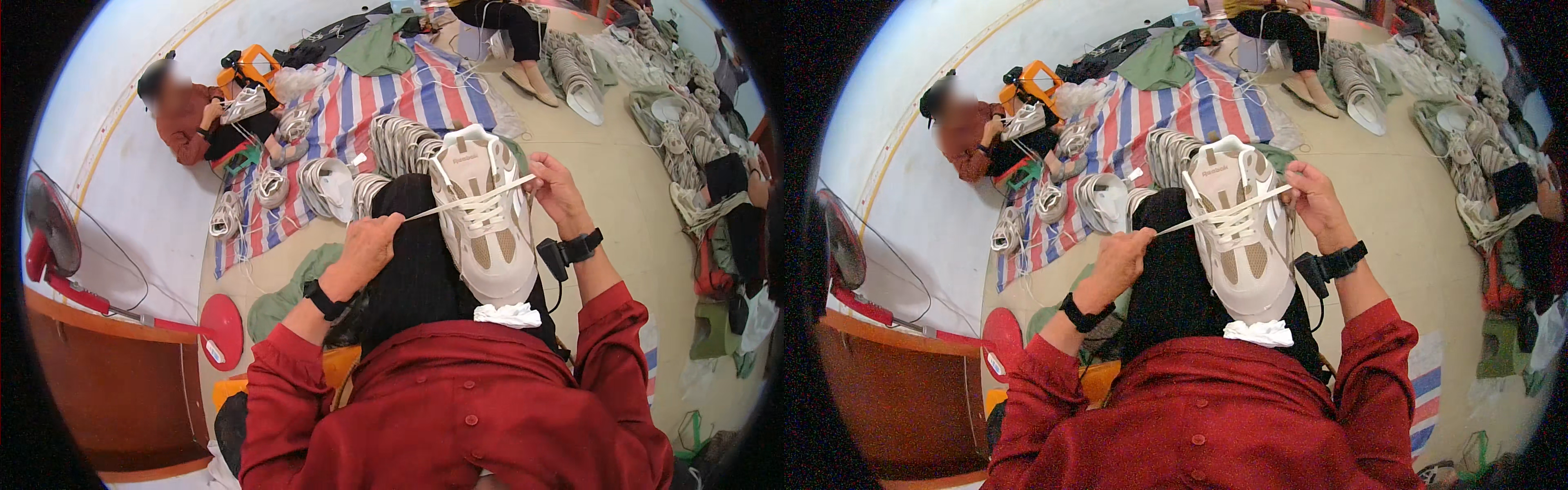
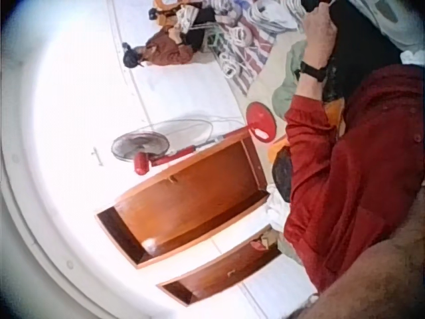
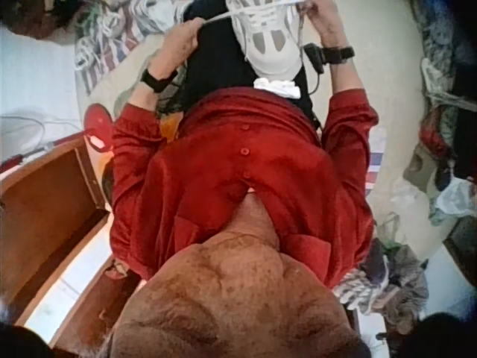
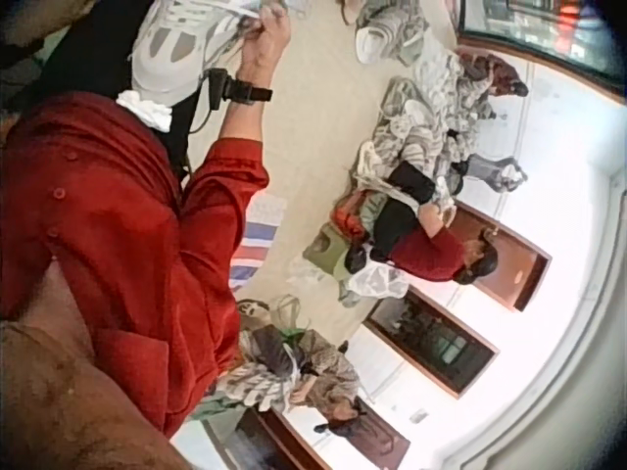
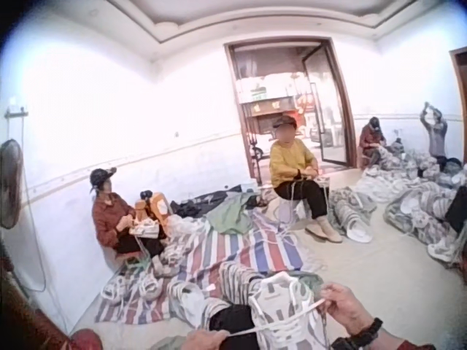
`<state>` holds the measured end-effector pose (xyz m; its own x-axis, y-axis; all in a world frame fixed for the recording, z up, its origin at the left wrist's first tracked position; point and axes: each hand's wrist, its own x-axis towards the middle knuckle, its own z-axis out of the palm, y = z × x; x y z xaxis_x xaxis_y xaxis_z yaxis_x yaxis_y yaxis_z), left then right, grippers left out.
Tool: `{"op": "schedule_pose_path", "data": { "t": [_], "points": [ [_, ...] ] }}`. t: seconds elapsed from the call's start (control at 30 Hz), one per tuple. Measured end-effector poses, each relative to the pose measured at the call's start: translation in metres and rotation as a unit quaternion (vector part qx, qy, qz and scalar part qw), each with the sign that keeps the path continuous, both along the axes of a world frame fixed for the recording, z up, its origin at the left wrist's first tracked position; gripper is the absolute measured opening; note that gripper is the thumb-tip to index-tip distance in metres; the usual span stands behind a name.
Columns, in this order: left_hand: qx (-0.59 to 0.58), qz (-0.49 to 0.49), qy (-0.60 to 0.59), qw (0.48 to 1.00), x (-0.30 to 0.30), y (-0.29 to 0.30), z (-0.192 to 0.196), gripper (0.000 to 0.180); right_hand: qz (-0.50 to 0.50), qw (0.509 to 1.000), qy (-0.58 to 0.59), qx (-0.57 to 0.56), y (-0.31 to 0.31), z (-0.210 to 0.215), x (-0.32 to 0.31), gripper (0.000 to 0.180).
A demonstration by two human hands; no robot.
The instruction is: The recorder is lacing a white and cream sneaker while sitting in a workshop with several other workers doing the same task.
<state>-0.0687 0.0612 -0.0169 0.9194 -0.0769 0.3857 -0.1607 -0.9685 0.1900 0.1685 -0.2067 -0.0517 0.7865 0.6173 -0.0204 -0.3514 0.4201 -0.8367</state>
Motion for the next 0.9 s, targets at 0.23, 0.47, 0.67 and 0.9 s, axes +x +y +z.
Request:
{"op": "schedule_pose_path", "data": {
  "t": [0.23,0.47,0.67,0.9],
  "points": [
    [0.026,0.016,0.008,1.000,-0.008,0.008,-0.002,0.018,0.007,1.000,-0.020,0.018,-0.012,0.004,0.005,0.012],
    [0.045,0.081,0.025,0.995,-0.022,0.052,-0.029,0.016,0.016,0.999,-0.022,-0.021,-0.030,0.013,0.014,0.015],
    [0.079,0.199,0.088,0.973,-0.057,0.122,-0.029,0.010,-0.006,0.856,-0.343,-0.387,-0.086,0.002,0.017,0.014],
    [0.103,0.278,0.131,0.946,-0.089,0.176,-0.009,0.010,-0.217,0.543,-0.611,-0.533,-0.141,-0.036,0.008,0.005]
  ]
}}
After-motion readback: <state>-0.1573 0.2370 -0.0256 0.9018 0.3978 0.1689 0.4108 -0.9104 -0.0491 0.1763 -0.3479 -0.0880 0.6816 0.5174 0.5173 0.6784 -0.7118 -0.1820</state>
